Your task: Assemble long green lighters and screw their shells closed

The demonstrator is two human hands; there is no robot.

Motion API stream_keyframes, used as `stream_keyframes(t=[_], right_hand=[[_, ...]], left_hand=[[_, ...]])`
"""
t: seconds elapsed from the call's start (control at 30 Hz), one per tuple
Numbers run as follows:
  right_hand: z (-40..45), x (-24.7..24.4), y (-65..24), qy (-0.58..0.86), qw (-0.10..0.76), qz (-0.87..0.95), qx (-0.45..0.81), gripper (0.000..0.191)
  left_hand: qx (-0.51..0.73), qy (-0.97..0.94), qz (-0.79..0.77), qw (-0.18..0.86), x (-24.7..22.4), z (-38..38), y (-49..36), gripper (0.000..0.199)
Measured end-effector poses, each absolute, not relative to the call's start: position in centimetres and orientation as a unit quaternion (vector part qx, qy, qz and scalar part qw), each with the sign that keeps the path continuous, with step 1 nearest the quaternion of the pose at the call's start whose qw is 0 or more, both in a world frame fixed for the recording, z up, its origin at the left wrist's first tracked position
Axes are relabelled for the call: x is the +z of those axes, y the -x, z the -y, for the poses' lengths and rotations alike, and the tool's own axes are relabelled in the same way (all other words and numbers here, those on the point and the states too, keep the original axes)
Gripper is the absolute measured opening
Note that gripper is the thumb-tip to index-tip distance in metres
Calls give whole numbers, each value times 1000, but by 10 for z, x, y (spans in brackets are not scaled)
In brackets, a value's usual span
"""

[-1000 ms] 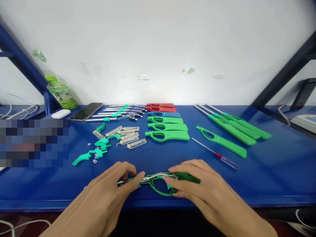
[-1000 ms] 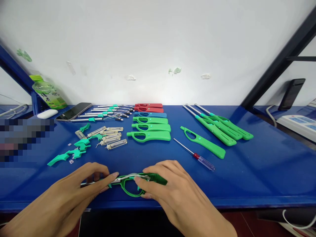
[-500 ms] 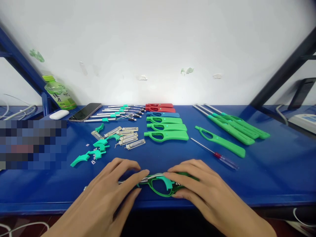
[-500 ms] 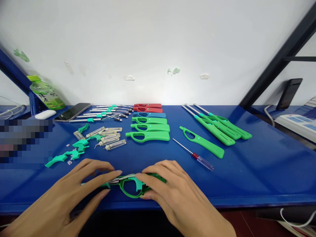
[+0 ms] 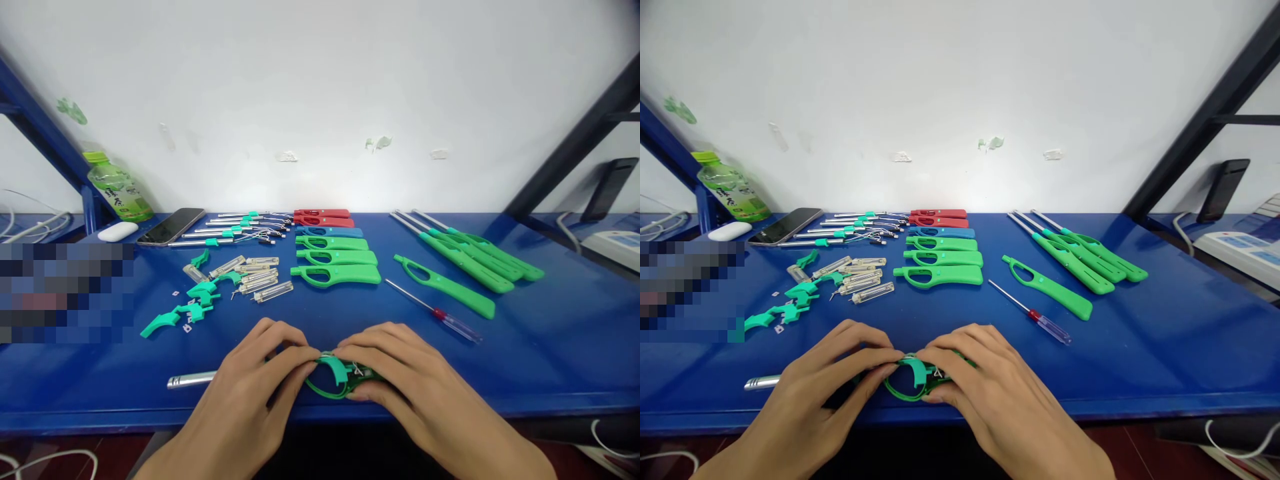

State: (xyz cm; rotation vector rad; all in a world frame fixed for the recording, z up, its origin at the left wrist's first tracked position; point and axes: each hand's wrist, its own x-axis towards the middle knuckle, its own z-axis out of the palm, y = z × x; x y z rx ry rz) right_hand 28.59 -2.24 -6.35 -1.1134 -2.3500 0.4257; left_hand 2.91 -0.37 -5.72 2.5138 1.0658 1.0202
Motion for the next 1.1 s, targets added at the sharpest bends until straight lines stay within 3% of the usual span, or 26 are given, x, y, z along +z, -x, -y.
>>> stream_keyframes(t=[0.73, 1.1], right_hand=[[22, -60, -285, 419, 191, 869, 183, 39], [12, -43, -280, 433, 181, 825, 316, 40]], left_hand=[[327, -854, -382, 133, -62, 2, -27, 16], [332, -851, -383, 136, -64, 1, -26, 16]])
